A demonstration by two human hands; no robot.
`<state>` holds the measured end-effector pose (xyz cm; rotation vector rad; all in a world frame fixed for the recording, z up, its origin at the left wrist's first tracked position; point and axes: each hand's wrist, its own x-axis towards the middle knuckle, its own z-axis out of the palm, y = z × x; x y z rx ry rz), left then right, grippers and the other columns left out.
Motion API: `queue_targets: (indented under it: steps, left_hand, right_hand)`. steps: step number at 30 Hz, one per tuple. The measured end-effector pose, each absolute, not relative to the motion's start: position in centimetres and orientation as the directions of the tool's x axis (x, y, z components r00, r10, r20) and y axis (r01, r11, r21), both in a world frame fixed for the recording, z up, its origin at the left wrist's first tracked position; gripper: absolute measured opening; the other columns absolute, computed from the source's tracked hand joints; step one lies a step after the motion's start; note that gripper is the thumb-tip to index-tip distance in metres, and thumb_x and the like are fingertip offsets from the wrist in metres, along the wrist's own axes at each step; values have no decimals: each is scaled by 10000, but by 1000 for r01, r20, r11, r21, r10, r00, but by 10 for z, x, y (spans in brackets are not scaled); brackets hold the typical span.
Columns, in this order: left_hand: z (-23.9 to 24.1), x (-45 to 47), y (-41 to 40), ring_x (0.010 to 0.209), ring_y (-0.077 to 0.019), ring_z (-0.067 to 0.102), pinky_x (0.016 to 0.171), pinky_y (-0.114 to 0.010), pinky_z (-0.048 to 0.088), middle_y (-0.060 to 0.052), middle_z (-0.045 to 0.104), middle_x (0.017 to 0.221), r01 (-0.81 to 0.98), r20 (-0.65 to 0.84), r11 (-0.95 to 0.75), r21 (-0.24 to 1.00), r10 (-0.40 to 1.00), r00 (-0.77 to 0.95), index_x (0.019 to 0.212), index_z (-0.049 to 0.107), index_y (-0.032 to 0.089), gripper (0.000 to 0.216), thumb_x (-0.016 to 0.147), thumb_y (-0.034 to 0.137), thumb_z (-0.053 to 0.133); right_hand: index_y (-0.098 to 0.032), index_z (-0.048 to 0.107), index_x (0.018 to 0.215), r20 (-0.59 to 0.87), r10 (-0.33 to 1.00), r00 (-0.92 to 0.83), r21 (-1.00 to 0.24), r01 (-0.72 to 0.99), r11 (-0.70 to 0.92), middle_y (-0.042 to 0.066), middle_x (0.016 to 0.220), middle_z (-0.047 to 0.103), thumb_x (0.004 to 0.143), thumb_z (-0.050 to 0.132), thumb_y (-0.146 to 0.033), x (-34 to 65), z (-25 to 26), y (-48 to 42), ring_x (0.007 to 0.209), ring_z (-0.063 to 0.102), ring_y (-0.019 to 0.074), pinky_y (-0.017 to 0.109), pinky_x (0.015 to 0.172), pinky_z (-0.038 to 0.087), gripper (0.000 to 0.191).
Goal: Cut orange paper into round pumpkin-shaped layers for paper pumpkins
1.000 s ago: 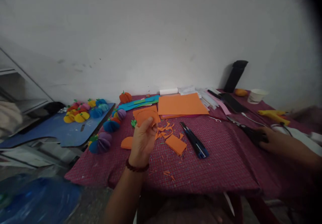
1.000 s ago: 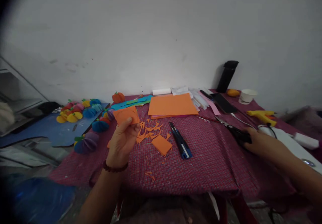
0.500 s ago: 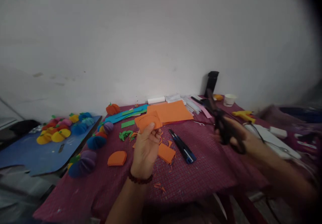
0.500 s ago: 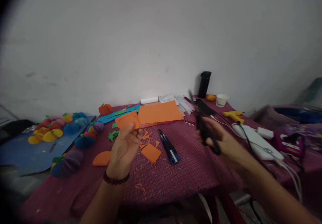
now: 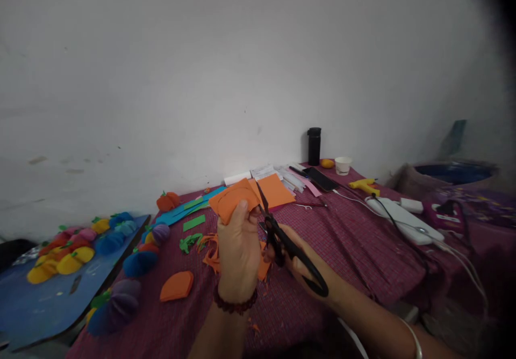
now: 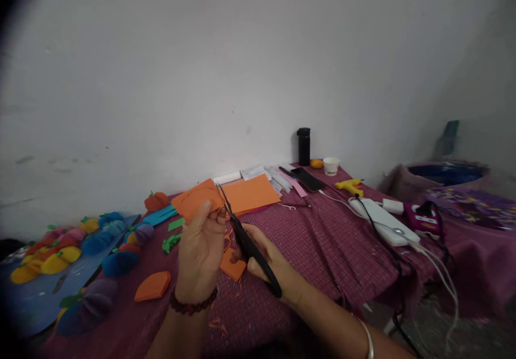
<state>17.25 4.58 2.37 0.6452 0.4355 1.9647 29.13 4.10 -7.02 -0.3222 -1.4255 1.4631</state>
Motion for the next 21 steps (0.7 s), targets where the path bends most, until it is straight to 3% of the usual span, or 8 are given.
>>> queue_targets:
  steps: [5, 21]
  left_hand:
    - [22, 174, 45, 654, -73, 597, 670, -212, 481, 46, 651, 713, -684, 255, -453, 572, 890, -377, 697, 646, 176, 128, 644, 131, 753]
    - [14, 183, 45, 654, -79, 603, 657, -211, 482, 54, 642, 697, -682, 226, -433, 590, 899, -375, 697, 630, 187, 123, 648, 138, 732]
  right_hand:
    - [-282, 505, 1258, 501, 763, -410, -855, -374, 360, 60, 913, 594, 725, 669, -622, 289, -64, 42, 847, 578, 221, 363, 775, 490, 654]
    - [-286, 504, 1236, 486, 791, -371, -857, -380, 347, 37, 915, 565, 740, 656, -621, 288, -59, 37, 761, 558, 174, 303, 687, 492, 618]
